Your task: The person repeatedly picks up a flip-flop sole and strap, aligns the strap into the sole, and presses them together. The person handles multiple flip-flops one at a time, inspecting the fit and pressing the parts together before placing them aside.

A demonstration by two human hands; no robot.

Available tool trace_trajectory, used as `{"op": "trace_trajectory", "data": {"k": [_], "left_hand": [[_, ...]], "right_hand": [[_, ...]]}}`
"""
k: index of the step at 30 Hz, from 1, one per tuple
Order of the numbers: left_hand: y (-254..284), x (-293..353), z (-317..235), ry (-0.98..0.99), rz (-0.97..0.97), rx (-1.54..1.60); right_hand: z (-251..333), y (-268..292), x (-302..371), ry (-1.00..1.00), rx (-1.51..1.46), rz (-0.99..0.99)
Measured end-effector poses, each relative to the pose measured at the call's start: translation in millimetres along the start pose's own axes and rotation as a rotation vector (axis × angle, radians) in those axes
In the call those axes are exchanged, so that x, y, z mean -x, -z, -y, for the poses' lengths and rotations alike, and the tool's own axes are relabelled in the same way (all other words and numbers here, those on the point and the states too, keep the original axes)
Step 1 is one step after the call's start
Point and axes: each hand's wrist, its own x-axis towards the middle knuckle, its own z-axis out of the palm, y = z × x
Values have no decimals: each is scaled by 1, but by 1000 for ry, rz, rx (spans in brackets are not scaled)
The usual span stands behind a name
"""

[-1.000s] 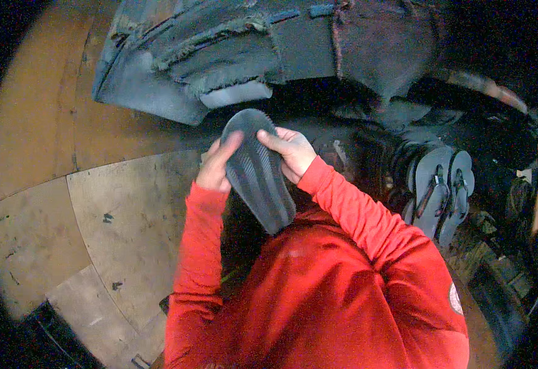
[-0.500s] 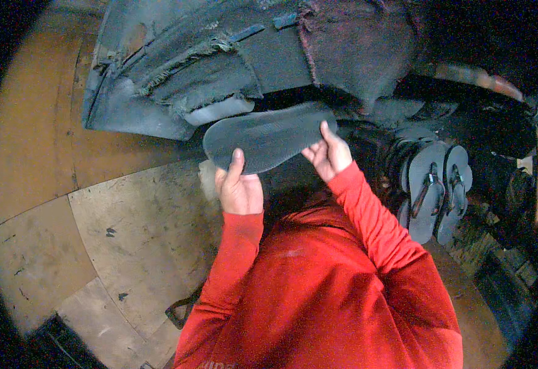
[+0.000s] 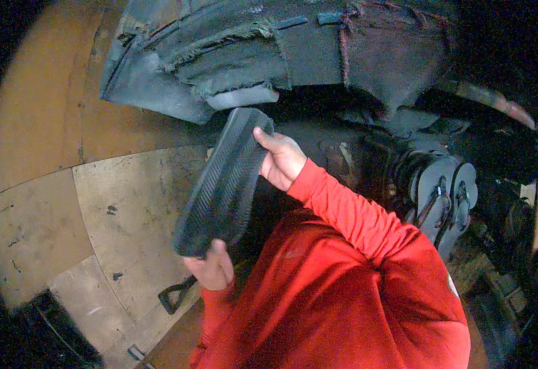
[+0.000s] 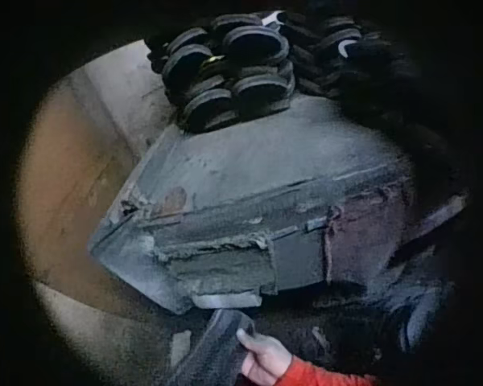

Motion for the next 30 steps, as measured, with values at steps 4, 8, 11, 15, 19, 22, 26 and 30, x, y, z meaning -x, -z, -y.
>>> {"op": "trace_trajectory", "data": {"k": [4, 8, 11, 15, 19, 22, 26, 30], "left_hand": [[17, 22, 55, 344, 223, -391], [-25, -58, 53, 69, 278, -285], [-83, -141, 29, 141, 431, 43], [-129, -174, 13, 206, 404, 145], [-128, -135, 18, 138, 170, 399], [-121, -128, 22, 228, 202, 526], [-131, -147, 27, 376, 183, 424], [-141, -148, 33, 276, 144, 424]], "right_hand": [[9, -2, 13, 116, 212, -34], [15, 5, 23, 204, 275, -118], [13, 14, 23, 210, 238, -118], [24, 24, 10, 148, 290, -73], [59, 21, -3, 101, 656, 153], [76, 10, 1, -1, 896, 27], [52, -3, 41, 805, 1950, -356], [30, 3, 67, 651, 2301, -317]]}}
